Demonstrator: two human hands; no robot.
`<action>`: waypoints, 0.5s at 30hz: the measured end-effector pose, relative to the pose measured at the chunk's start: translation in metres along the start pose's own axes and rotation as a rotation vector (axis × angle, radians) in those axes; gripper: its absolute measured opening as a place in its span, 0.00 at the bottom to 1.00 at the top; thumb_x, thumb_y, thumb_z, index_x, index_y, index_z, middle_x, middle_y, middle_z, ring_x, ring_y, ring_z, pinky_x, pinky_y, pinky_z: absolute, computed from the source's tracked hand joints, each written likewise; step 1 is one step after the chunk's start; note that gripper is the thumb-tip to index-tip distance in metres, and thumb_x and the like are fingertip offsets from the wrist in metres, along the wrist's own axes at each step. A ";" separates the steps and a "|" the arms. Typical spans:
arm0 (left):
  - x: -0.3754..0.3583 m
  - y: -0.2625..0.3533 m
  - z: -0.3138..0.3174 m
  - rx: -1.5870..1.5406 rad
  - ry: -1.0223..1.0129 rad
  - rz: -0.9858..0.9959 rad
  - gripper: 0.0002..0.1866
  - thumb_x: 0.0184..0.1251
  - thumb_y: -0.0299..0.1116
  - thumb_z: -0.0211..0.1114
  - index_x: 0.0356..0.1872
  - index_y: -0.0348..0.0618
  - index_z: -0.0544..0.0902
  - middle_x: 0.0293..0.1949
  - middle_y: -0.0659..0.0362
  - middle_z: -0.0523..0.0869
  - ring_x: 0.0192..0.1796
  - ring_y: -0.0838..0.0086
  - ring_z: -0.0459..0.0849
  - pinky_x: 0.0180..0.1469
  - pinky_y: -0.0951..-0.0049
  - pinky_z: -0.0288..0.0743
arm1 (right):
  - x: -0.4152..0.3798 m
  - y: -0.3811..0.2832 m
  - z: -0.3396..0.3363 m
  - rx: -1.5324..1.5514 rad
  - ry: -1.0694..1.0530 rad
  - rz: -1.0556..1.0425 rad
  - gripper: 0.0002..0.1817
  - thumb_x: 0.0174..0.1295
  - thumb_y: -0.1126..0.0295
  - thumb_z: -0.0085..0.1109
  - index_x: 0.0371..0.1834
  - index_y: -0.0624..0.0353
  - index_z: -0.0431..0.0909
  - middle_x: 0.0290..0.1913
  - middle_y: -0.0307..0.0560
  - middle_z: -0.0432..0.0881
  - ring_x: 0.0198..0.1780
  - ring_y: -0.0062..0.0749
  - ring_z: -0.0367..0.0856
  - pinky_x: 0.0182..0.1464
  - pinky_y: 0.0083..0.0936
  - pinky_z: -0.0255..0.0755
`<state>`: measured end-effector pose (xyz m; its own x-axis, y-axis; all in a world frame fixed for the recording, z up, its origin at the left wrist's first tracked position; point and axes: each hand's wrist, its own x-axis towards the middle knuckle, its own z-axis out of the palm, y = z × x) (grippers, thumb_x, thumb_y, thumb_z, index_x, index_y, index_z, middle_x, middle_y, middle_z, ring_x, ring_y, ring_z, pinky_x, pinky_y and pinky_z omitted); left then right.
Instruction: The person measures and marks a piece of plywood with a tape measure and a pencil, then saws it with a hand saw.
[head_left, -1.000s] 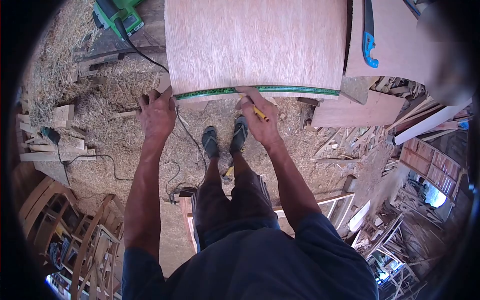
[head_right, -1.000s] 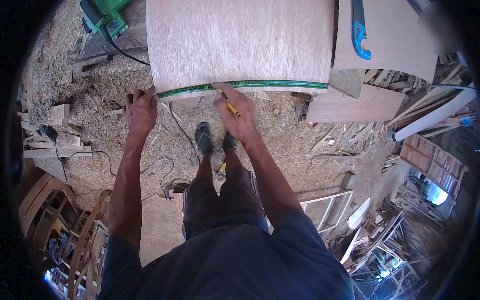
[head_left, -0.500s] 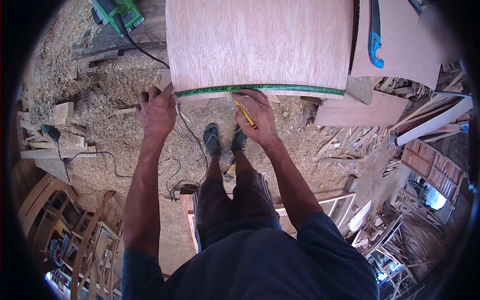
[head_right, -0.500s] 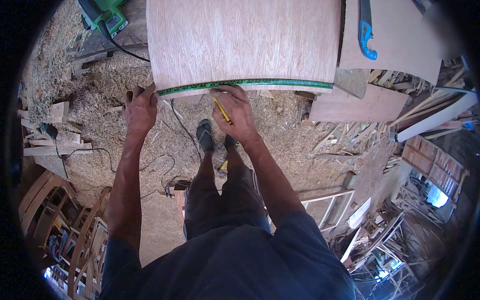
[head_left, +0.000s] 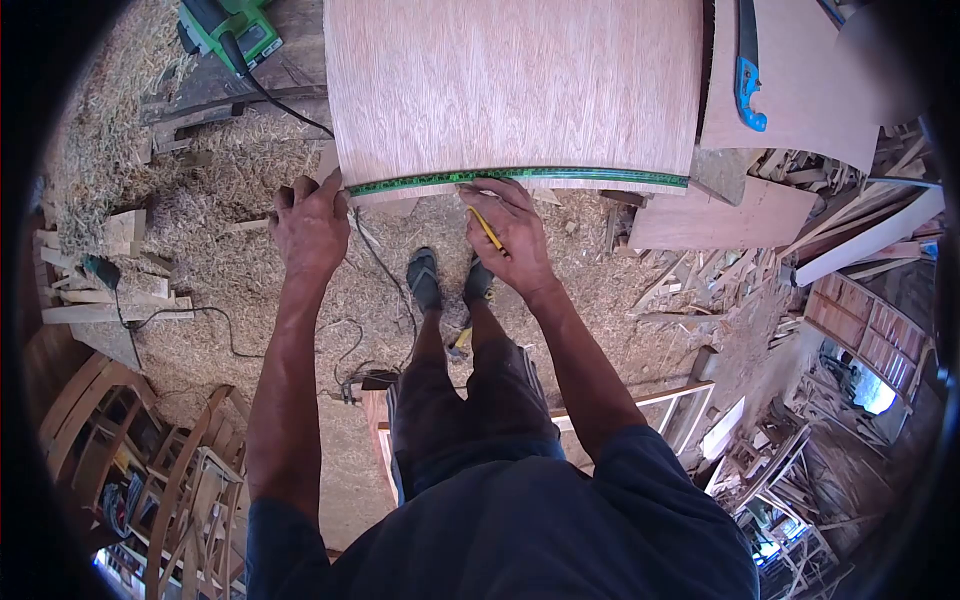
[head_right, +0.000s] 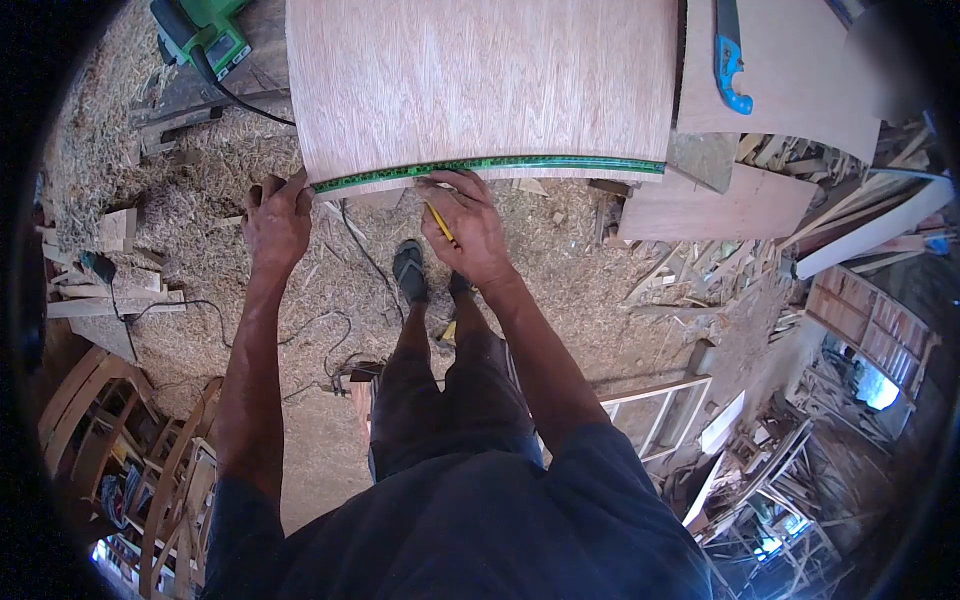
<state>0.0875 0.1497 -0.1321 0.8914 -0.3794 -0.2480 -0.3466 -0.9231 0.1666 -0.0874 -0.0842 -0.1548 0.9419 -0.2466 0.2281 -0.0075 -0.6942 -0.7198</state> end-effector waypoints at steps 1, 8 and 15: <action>0.000 0.000 0.000 0.001 0.000 -0.001 0.21 0.77 0.40 0.67 0.69 0.68 0.86 0.57 0.57 0.84 0.65 0.50 0.78 0.64 0.37 0.76 | 0.000 0.000 0.001 -0.007 0.001 0.000 0.22 0.62 0.76 0.68 0.61 0.56 0.88 0.59 0.54 0.90 0.67 0.50 0.85 0.72 0.43 0.75; 0.000 0.000 0.000 0.003 -0.016 -0.010 0.22 0.77 0.40 0.68 0.70 0.68 0.85 0.58 0.58 0.84 0.66 0.51 0.77 0.64 0.38 0.75 | 0.002 -0.002 0.002 -0.013 0.010 -0.036 0.23 0.60 0.77 0.68 0.61 0.57 0.88 0.57 0.52 0.92 0.68 0.49 0.84 0.73 0.44 0.75; 0.001 -0.003 0.002 -0.010 -0.014 0.007 0.22 0.77 0.40 0.68 0.71 0.67 0.85 0.58 0.58 0.84 0.66 0.51 0.77 0.64 0.39 0.75 | 0.004 -0.006 0.001 -0.022 0.005 -0.028 0.23 0.59 0.78 0.67 0.61 0.57 0.88 0.57 0.53 0.92 0.68 0.49 0.84 0.74 0.44 0.74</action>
<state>0.0883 0.1517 -0.1348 0.8847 -0.3868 -0.2602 -0.3498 -0.9198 0.1777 -0.0835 -0.0801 -0.1503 0.9402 -0.2302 0.2510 0.0113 -0.7154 -0.6987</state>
